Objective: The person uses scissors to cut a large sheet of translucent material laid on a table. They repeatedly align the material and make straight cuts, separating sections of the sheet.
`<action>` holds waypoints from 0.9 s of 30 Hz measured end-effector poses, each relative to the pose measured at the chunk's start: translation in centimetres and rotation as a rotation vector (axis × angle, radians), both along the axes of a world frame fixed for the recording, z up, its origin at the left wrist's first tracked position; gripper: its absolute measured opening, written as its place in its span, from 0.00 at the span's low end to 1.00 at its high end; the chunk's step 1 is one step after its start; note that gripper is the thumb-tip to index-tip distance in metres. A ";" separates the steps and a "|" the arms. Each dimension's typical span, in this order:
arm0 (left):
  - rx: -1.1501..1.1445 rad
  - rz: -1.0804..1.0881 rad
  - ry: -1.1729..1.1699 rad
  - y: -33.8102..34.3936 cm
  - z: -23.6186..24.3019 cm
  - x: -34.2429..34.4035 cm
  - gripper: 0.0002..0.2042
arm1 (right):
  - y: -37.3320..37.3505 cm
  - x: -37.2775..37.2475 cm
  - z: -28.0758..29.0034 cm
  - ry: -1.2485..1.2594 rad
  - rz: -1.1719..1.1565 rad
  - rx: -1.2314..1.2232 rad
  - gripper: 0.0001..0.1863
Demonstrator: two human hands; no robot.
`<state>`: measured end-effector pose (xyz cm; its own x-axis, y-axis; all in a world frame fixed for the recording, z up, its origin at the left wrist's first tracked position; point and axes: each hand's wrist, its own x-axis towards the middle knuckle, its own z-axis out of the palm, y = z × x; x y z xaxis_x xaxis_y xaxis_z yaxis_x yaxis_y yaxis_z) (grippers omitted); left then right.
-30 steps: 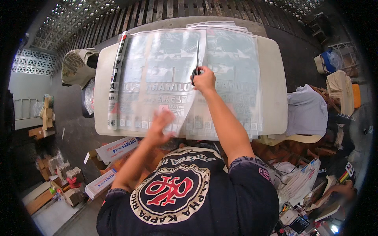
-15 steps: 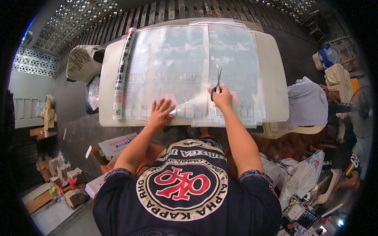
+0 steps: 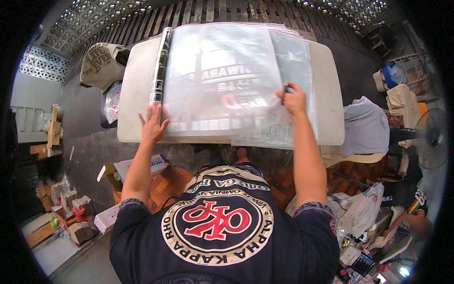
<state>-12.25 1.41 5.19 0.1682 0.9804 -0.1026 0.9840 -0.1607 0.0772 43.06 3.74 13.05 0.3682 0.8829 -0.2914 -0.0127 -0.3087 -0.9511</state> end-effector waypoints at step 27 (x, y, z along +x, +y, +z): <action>0.071 -0.721 -0.194 -4.3 -2.5 16.3 0.30 | -24.3 -14.7 -4.7 0.451 0.224 -0.457 0.17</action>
<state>4.07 -2.85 2.72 0.7799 0.6235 0.0539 0.6027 -0.7715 0.2038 28.32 -20.53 8.34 -0.0545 0.6751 -0.7357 -0.2663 -0.7200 -0.6409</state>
